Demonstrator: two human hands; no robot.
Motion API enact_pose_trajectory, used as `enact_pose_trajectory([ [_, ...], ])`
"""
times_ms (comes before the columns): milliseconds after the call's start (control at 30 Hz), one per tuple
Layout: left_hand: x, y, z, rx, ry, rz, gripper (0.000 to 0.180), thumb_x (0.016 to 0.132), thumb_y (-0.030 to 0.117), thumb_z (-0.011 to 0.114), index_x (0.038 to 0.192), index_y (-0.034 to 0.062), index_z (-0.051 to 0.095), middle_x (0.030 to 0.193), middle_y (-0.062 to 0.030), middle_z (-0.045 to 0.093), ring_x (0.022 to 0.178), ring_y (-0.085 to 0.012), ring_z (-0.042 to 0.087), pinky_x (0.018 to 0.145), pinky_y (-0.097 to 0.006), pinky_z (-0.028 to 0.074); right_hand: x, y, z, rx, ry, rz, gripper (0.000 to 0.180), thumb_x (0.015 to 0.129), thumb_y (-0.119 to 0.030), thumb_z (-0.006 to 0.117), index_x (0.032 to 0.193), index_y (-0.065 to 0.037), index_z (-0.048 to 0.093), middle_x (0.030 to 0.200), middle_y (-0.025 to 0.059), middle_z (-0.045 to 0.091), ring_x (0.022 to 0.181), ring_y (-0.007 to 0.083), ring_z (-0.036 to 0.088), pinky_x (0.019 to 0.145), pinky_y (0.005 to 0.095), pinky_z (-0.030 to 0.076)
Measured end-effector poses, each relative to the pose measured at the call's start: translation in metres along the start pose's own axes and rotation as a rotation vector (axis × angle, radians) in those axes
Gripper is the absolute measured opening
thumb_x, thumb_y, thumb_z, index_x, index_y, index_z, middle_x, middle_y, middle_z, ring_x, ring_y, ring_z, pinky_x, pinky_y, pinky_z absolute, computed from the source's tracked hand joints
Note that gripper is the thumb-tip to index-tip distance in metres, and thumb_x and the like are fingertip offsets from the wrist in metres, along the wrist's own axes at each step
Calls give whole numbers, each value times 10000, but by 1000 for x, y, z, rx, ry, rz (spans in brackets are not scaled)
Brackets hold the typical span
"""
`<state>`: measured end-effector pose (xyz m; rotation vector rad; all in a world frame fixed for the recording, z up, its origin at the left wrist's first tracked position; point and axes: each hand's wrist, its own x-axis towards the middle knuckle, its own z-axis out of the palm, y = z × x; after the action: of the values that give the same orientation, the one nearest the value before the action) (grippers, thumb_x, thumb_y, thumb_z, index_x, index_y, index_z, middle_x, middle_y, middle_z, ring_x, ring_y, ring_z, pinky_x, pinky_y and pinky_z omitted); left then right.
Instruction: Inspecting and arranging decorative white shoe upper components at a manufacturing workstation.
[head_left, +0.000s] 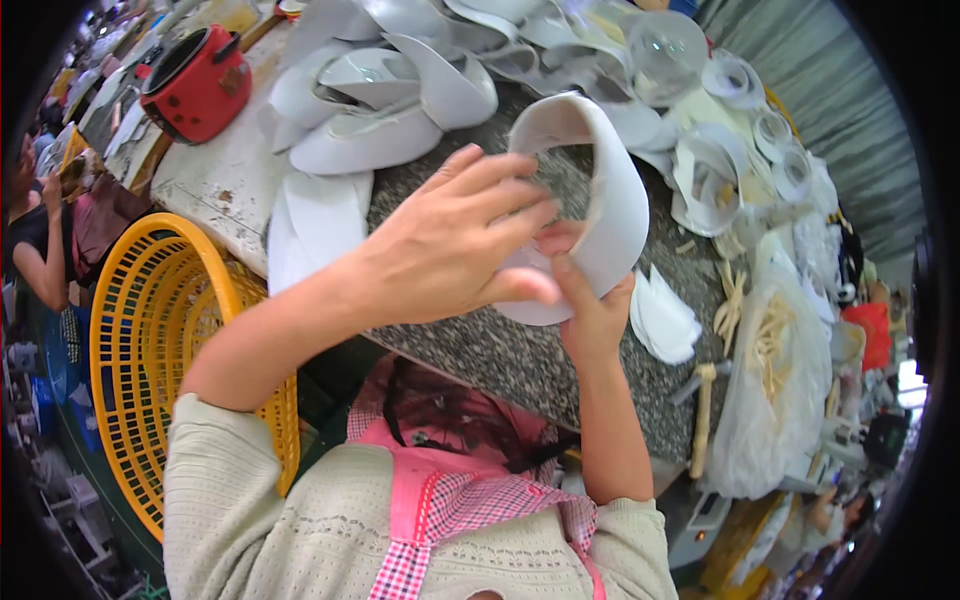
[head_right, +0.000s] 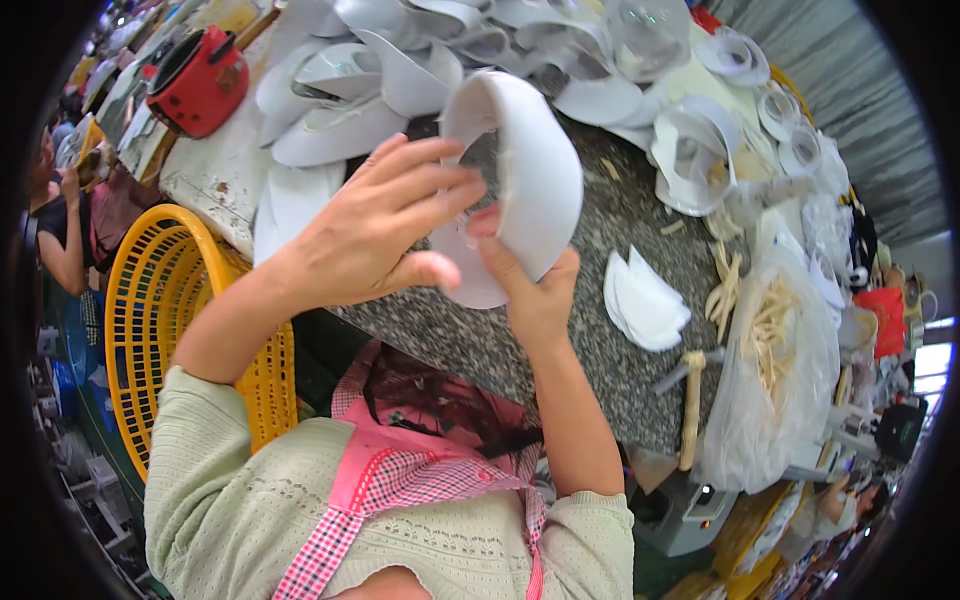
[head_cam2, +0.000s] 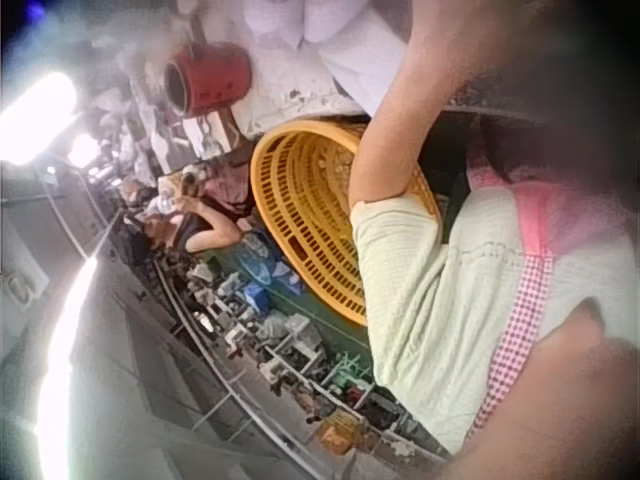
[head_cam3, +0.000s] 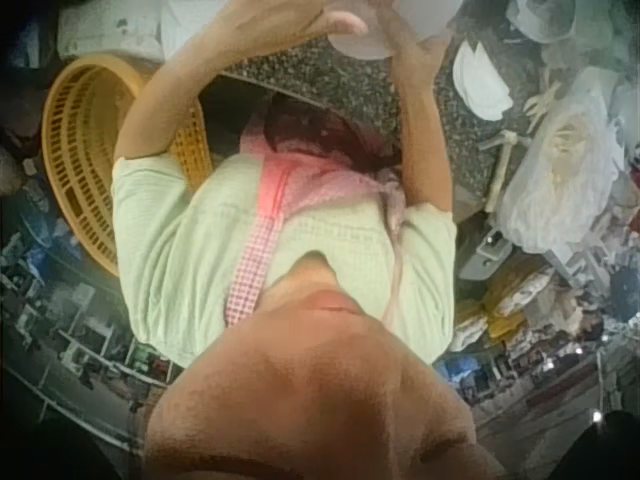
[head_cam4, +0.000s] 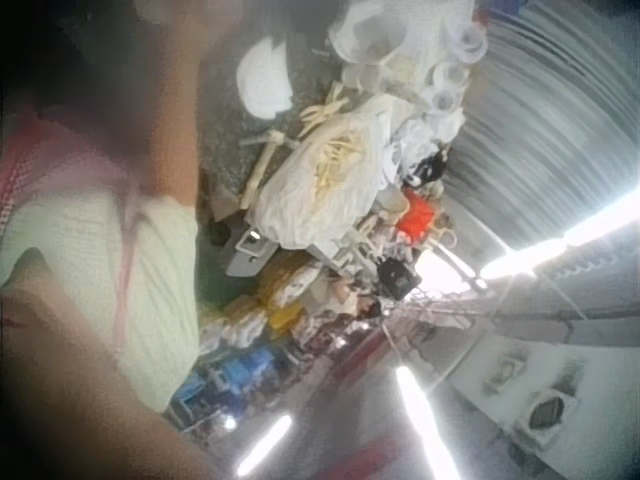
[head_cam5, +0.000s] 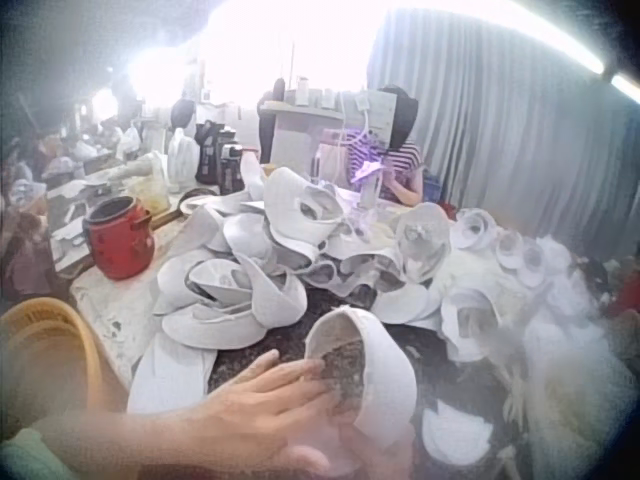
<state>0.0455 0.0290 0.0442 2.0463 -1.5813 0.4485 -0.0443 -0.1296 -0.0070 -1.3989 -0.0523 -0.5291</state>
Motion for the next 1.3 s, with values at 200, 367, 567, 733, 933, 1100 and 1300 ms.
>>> enact_pose_trajectory([
  [200, -7, 15, 29, 1, -251, 133, 458, 639, 479, 671, 948, 149, 592, 837, 2, 538, 974, -172, 516, 1016, -530, 224, -44, 4, -41, 418, 89, 317, 249, 831, -105, 637, 1036, 35, 620, 935, 87, 639, 817, 127, 603, 752, 275, 494],
  [367, 7, 30, 47, 29, -264, 166, 417, 575, 472, 687, 803, 153, 547, 762, 37, 501, 875, -158, 485, 899, -440, 286, -62, 7, -58, 521, 276, 446, 192, 818, -88, 648, 972, 25, 626, 913, 80, 648, 788, 132, 605, 710, 279, 496],
  [567, -20, 20, 89, 137, -473, 195, 474, 612, 537, 628, 852, 139, 540, 869, 19, 514, 960, -171, 460, 897, -465, 246, -71, 27, -62, -818, 283, 220, 518, 726, -217, 708, 1152, -27, 482, 796, 101, 632, 657, 220, 608, 658, 343, 483],
  [733, -23, 17, 87, 136, -427, 154, 612, 629, 573, 594, 1048, 129, 557, 1099, -20, 525, 1123, -199, 416, 970, -513, 191, -64, 10, -119, -1033, 299, 152, 430, 749, -255, 667, 1086, -28, 526, 871, 116, 573, 798, 300, 561, 706, 381, 449],
  [933, 20, 52, 87, -49, -143, 243, 481, 740, 347, 657, 1123, 70, 568, 1099, -57, 584, 1044, -245, 519, 938, -430, 340, -46, 9, -175, -1345, 125, -11, 266, 703, -185, 690, 926, -73, 596, 935, 75, 559, 848, 287, 543, 727, 385, 439],
  [1100, 65, 68, 154, -348, -158, 59, 546, 678, 17, 637, 1203, 56, 491, 1090, -95, 583, 1008, -291, 524, 849, -402, 419, -45, 14, -170, -1323, 64, 26, 363, 600, -251, 772, 874, -106, 583, 903, 36, 541, 841, 257, 547, 681, 387, 428],
  [1300, 92, 58, 191, -577, -487, -209, 763, 666, -105, 567, 1346, 91, 282, 1093, -142, 586, 1020, -336, 518, 860, -408, 427, -43, 15, -163, -1355, 47, 55, 447, 533, -276, 798, 864, -128, 536, 846, 27, 504, 814, 236, 512, 652, 379, 317],
])
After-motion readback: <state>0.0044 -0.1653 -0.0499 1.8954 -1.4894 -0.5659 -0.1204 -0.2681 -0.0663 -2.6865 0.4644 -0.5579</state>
